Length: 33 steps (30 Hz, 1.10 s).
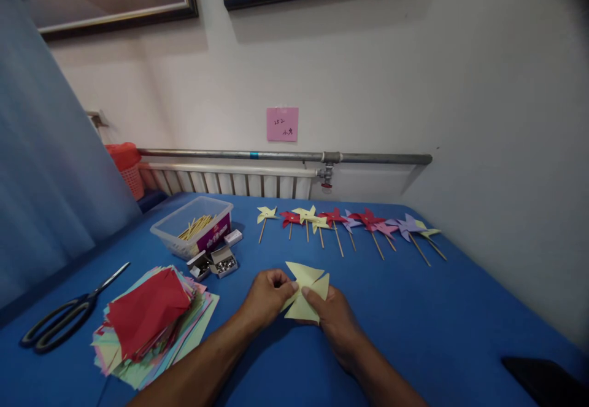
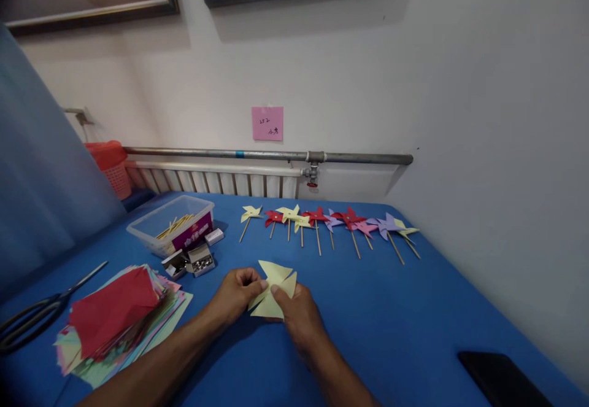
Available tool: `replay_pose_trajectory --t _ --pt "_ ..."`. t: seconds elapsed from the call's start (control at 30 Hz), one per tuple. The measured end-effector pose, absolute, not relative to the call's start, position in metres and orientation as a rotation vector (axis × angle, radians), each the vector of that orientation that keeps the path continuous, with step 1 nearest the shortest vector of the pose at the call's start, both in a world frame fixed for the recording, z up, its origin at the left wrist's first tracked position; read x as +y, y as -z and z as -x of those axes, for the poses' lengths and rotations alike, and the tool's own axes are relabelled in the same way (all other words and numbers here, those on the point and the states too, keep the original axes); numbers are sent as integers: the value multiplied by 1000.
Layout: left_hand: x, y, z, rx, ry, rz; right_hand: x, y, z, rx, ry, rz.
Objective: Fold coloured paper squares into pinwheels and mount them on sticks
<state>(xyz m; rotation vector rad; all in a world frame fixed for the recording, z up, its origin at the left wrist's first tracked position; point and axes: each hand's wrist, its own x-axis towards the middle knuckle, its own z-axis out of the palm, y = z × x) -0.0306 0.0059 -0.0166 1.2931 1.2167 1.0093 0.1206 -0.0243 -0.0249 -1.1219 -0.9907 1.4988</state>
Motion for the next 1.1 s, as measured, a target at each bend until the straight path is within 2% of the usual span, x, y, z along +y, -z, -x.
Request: replay_pose_trajectory --t 0.4,1.1 --pt "2 0 29 1052 -1028 -1059 -24 26 -119 -1036 -1498 1108" --pt "0 8 28 1033 -932 -1070 -30 25 -118 -1140 -1450 1127"
